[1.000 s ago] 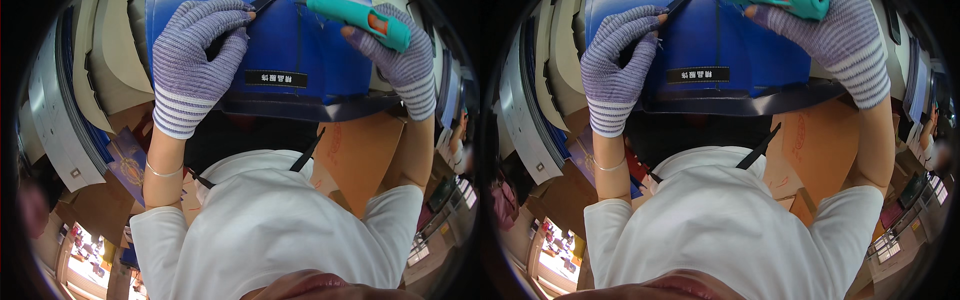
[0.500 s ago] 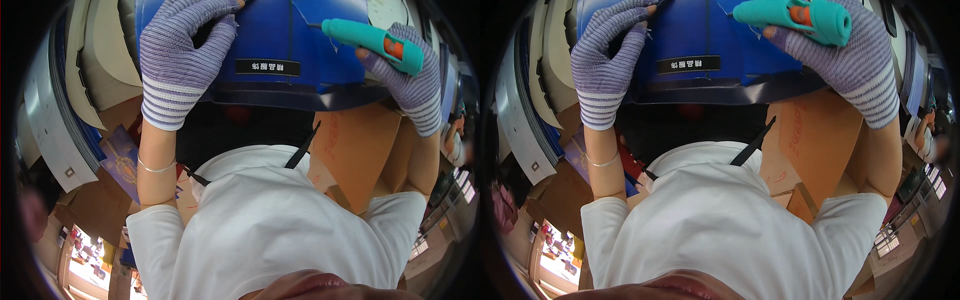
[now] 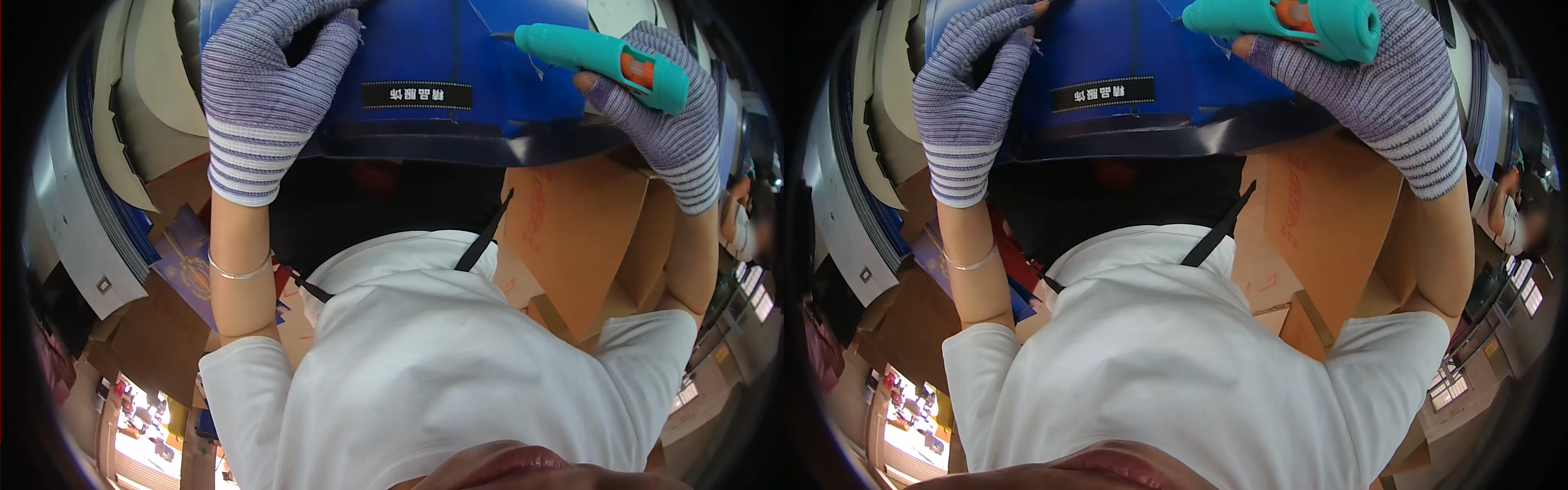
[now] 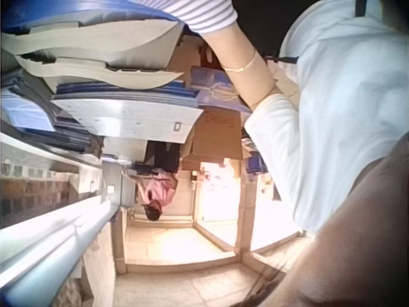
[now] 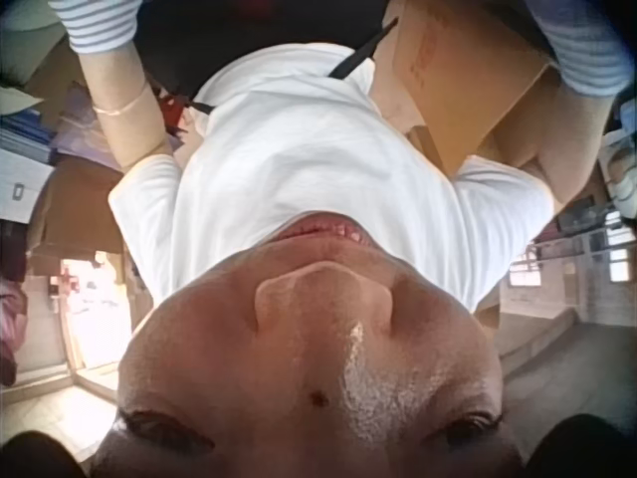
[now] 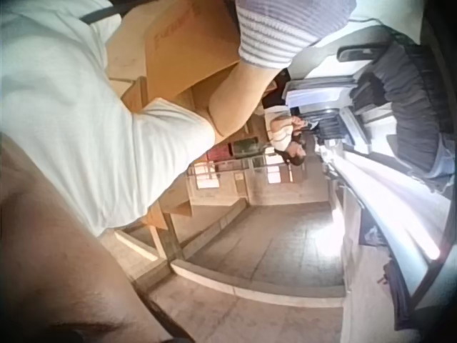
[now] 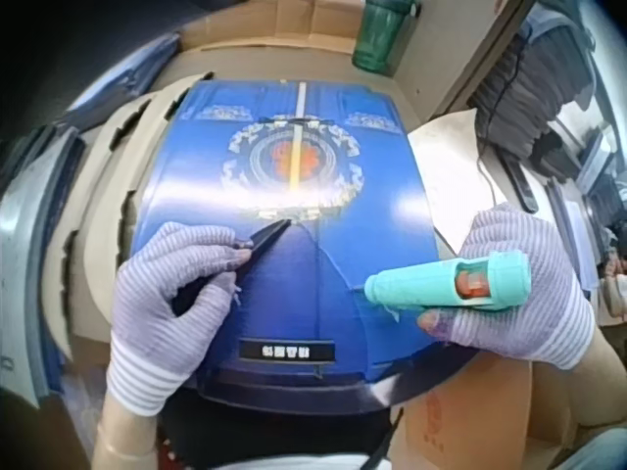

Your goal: Using a glue gun to assemble cardboard folders by applying glue and attaching paper strips or folding components.

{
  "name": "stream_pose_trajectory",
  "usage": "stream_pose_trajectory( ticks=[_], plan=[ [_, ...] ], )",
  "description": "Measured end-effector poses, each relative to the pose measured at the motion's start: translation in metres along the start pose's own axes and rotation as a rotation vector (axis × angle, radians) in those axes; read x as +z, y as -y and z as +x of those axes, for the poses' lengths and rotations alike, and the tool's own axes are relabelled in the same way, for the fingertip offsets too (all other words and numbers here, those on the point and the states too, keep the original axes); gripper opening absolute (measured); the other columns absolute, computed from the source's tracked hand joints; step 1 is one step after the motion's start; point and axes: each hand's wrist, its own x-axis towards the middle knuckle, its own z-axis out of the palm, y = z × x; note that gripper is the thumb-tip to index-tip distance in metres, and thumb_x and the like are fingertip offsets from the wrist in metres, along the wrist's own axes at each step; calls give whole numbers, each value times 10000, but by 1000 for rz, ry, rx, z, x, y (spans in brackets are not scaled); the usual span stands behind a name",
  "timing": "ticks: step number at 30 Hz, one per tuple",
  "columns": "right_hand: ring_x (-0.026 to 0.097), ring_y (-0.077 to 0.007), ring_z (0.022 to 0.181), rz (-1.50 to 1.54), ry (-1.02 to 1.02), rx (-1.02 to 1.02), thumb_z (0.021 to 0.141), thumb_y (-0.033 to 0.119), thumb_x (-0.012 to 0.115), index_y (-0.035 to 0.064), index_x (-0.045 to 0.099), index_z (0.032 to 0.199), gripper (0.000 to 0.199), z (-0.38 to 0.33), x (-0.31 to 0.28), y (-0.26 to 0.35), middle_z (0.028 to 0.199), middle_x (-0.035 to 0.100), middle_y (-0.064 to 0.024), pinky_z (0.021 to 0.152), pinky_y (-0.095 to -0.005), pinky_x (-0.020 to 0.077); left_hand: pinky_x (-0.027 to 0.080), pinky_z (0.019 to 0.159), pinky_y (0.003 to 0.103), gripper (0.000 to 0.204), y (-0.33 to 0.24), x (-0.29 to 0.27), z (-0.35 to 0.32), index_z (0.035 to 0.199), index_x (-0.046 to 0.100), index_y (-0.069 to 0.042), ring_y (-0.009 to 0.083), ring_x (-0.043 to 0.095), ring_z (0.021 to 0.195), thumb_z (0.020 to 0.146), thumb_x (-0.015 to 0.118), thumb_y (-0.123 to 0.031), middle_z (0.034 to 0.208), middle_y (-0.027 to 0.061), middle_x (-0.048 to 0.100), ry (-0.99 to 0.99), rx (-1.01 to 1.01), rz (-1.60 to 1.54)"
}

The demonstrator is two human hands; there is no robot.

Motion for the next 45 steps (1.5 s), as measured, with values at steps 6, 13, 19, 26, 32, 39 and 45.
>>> stream_pose_trajectory(
  ticks=[6,13,19,26,32,39,45],
  plan=[
    [612,-179,692,-9,137,-84,777,225,835,79,707,906,233,-5,-21,31,730,613,-35,640,-312,485,535,724,270,190,-22,2,7,944,712,57,184,649,810,773,631,79,994,165,682,-15,-103,-11],
    [615,-176,725,124,33,131,733,323,865,88,703,913,337,-27,5,5,733,608,-27,667,-316,489,540,709,260,193,-20,3,5,946,711,58,167,647,789,774,629,82,998,162,682,-10,-102,-15],
    [606,-193,708,-53,145,44,723,384,860,92,690,865,367,-15,-10,7,725,589,-28,651,-334,482,539,707,256,189,-21,3,6,945,711,58,160,645,769,780,623,85,991,154,683,-25,-115,-23],
    [634,-222,740,-212,435,144,669,472,873,94,695,886,470,-2,-24,37,775,626,-34,683,-346,504,536,707,258,203,-20,4,4,947,716,50,168,651,777,772,622,88,988,158,687,-31,-120,12],
    [662,-235,796,197,369,355,641,470,889,87,702,923,511,-13,-18,14,819,661,-53,728,-354,525,538,704,262,206,-19,5,5,943,716,51,172,652,777,766,620,93,983,158,687,-39,-40,30],
    [632,-225,749,-103,288,84,692,395,867,84,692,876,401,6,-13,17,757,629,-46,683,-361,508,539,702,276,199,2,4,4,930,713,48,191,651,790,761,622,102,983,162,683,-58,120,82],
    [635,-177,695,136,-39,-72,747,267,849,58,658,814,292,42,-16,18,716,628,-53,627,-303,506,553,864,286,240,28,-5,4,1082,724,-47,180,673,979,871,646,36,1119,100,707,62,277,23]
  ],
)
